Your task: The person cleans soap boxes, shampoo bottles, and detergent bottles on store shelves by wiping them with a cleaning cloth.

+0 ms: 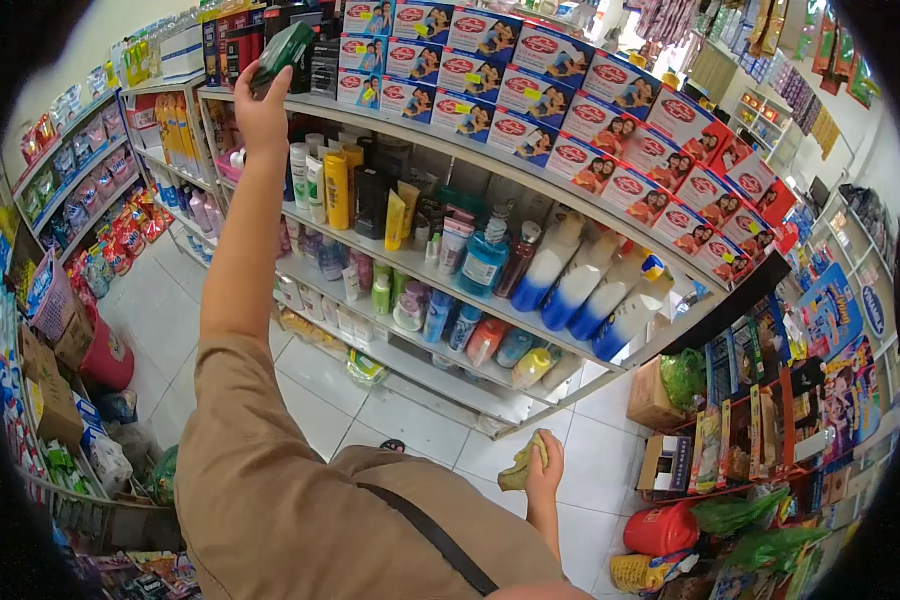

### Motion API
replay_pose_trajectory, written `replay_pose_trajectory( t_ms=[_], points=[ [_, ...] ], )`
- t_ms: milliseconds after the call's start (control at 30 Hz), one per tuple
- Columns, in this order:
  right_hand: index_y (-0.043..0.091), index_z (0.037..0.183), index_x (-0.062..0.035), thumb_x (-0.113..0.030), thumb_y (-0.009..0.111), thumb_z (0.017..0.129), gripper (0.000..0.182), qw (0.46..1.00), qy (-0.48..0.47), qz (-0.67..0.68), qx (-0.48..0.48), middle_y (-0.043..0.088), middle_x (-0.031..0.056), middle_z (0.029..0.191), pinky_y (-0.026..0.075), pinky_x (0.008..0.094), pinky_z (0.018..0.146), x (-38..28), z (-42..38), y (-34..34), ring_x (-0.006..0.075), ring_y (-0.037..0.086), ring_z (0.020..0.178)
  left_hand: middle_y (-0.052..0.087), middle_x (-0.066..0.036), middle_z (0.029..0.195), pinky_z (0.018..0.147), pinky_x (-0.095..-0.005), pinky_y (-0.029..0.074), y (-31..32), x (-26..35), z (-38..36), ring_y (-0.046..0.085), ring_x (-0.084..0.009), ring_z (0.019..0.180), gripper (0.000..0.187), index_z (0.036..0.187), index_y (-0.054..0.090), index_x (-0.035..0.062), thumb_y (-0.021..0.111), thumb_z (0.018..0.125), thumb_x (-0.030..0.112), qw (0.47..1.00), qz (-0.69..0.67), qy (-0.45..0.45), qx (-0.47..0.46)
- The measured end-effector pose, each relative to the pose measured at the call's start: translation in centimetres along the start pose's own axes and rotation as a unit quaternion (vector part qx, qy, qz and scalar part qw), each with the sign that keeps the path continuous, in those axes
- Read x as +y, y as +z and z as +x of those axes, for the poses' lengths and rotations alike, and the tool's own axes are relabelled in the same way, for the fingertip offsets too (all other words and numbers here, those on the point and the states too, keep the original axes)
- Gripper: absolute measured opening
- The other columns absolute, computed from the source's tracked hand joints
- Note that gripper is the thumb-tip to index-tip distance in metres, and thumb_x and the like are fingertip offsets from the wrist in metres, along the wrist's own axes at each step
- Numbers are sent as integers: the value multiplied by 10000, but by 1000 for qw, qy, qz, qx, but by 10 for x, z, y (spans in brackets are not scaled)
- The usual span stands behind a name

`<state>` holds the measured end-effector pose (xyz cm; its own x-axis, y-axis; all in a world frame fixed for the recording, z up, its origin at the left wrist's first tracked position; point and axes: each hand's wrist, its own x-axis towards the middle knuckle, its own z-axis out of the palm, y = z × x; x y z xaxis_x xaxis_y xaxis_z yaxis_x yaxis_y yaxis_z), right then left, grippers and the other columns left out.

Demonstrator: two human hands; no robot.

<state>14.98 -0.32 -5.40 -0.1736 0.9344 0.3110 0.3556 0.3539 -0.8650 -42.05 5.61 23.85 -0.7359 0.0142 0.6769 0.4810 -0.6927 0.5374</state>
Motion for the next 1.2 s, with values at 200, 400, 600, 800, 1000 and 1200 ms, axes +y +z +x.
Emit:
replay_pose_trajectory(
  t_ms=[200,400,600,800,1000,1200],
  points=[
    [572,1067,-11,-53,547,782,290,998,-3,-21,-57,549,165,1045,404,348,876,7,7,24,293,525,993,565,-87,1011,792,-261,425,22,-53,61,539,-155,900,546,1116,512,-22,752,705,245,997,58,21,-47],
    [576,1063,-23,-105,559,788,287,994,38,-31,-101,562,158,1026,415,345,861,0,8,41,303,536,980,561,-127,1048,829,-285,414,30,-90,86,543,-193,932,623,1145,508,-2,748,687,347,952,281,94,-75],
    [579,1076,-52,-153,570,801,293,993,26,-57,-95,561,157,1032,420,348,858,9,8,49,315,531,984,542,-146,1113,886,-307,390,39,-103,93,517,-223,1026,573,1150,519,3,700,739,359,944,281,126,-119],
    [565,1097,-73,-222,554,825,310,992,55,-56,-99,559,146,1034,430,363,831,11,1,49,321,530,955,423,-146,1270,968,-316,324,35,-150,128,433,-223,1132,487,1276,406,25,538,884,284,941,223,117,-225],
    [557,1120,-98,-284,520,847,332,991,59,-54,-112,543,142,1068,435,371,824,26,-8,51,324,528,968,401,-154,1292,960,-338,337,44,-150,134,430,-231,1131,526,1323,349,36,530,888,271,951,109,21,-289],
    [546,1140,-119,-304,510,852,344,989,57,-85,-108,541,140,1069,436,373,824,41,-14,45,317,532,969,343,-196,1336,935,-413,376,52,-118,108,415,-293,1160,639,1376,267,99,539,864,369,967,104,-75,-220]
  ],
)
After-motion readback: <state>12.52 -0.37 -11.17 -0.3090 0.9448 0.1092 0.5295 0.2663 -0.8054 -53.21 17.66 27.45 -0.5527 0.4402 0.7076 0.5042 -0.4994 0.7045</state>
